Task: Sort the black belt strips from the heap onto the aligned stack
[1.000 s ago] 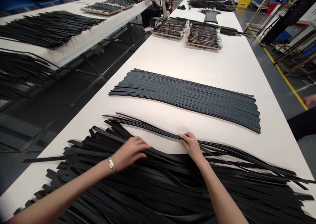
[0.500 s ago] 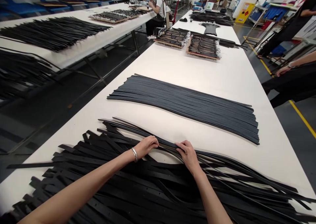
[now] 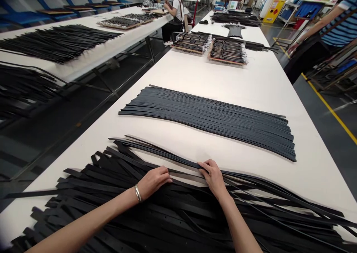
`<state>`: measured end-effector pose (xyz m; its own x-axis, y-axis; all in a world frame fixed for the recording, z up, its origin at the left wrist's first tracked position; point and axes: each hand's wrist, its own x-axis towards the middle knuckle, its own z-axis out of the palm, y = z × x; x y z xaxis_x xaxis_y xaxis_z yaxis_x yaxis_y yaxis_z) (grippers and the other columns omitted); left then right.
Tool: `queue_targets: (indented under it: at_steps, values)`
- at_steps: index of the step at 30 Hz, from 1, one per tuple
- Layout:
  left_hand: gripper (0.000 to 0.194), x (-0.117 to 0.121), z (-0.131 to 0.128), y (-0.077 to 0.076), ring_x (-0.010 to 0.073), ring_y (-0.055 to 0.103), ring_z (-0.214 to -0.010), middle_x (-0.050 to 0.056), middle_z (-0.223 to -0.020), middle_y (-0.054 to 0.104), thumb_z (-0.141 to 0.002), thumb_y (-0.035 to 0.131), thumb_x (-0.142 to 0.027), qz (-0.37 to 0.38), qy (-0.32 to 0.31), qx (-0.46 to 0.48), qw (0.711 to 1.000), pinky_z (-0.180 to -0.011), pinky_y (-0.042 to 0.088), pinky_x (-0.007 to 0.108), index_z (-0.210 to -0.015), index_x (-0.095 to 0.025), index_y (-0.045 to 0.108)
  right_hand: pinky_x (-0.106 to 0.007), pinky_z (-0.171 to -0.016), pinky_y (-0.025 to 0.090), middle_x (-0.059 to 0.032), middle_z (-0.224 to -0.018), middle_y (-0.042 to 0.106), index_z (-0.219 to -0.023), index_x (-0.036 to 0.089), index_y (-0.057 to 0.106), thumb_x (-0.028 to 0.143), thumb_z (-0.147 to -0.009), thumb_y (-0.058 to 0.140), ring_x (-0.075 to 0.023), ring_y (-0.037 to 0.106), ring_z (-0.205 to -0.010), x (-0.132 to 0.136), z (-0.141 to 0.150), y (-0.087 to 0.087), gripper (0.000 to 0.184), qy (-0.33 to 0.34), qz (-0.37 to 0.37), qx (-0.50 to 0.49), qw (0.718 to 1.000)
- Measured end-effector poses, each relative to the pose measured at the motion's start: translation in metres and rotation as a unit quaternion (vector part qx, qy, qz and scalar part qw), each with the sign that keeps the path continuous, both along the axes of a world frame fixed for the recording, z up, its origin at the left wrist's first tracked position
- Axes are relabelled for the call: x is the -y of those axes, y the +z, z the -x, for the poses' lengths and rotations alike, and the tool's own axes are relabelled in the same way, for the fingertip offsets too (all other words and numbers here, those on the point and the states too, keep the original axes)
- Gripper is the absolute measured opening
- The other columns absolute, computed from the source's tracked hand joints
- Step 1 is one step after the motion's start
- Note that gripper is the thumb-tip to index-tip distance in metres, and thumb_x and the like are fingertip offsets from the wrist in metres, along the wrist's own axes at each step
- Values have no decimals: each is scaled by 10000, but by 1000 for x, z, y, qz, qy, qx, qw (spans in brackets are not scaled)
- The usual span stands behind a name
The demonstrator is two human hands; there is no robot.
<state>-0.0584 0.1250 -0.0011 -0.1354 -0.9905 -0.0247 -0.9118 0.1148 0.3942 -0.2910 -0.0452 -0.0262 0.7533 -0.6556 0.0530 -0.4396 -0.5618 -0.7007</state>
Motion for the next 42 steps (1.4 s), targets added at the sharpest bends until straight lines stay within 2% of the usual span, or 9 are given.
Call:
queue_targets:
  at_steps: [6, 11, 13, 17, 21, 24, 30, 36, 42]
  values:
    - [149, 5, -3, -3, 146, 589, -777, 8, -906, 615, -934, 451, -264, -43, 148, -37, 987, -678, 439, 244, -1054, -221, 528, -365, -817, 457, -57, -969, 565, -1127, 294, 639, 341, -892, 484, -225, 533, -949, -1, 0, 1, 286, -4, -15, -5, 1000]
    - [25, 18, -8, 8, 173, 541, -855, 16, -949, 578, -866, 554, -226, -57, 101, 34, 993, -655, 411, 257, -866, -224, 579, -363, -822, 439, -58, -978, 561, -1137, 288, 633, 348, -895, 483, -227, 518, -962, -2, 1, 0, 291, -4, -24, -10, 1000]
    - [75, 21, -10, 12, 182, 506, -874, 25, -900, 586, -870, 545, -215, -47, 77, 36, 995, -694, 402, 271, -813, -209, 593, -362, -825, 430, -60, -981, 559, -1137, 280, 633, 348, -899, 479, -226, 513, -958, -2, 1, 1, 292, -6, -26, -12, 1000]
    - [123, 34, -17, 16, 181, 491, -868, 27, -798, 620, -853, 579, -246, -69, 91, -50, 992, -771, 376, 290, -770, -194, 653, -349, -816, 424, -58, -967, 557, -1135, 270, 636, 351, -900, 482, -219, 514, -941, -2, 1, 0, 293, -8, -28, -20, 999]
    - [73, 60, -28, 15, 146, 549, -718, 6, -693, 644, -766, 658, -230, -151, 129, -153, 968, -648, 380, 236, -754, -183, 714, -336, -814, 428, -52, -964, 557, -1141, 281, 633, 354, -899, 489, -209, 519, -932, -1, 1, -5, 291, -7, -20, -14, 1000]
    - [89, 71, -34, 14, 127, 586, -695, -7, -704, 679, -755, 648, -177, -153, 112, -174, 966, -646, 398, 207, -798, -175, 725, -329, -808, 434, -51, -957, 558, -1136, 285, 636, 356, -897, 492, -207, 524, -927, -1, 1, -7, 288, -10, -14, -10, 1000]
    - [154, 58, -33, 11, 165, 584, -826, 24, -841, 685, -745, 628, -91, -130, 80, -155, 976, -747, 411, 242, -846, -175, 707, -317, -797, 439, -49, -946, 563, -1136, 284, 637, 326, -891, 498, -202, 530, -920, -1, -1, -6, 285, -8, -9, -5, 1000]
    - [59, 46, -31, 1, 202, 476, -942, 46, -926, 602, -806, 615, -183, 57, 89, -86, 991, -860, 376, 342, -756, -188, 647, -323, -828, 428, -51, -962, 564, -1117, 282, 648, 322, -888, 499, -201, 524, -936, -2, -4, -4, 276, -17, -23, 5, 1000]
    - [68, 61, -43, -9, 262, 410, -1171, 39, -1211, 549, -729, 704, -227, 30, 130, -128, 983, -1028, 258, 469, -693, -204, 652, -330, -845, 412, -48, -935, 561, -1104, 269, 660, 318, -860, 525, -205, 520, -931, -1, -8, 0, 283, -31, -57, 6, 998]
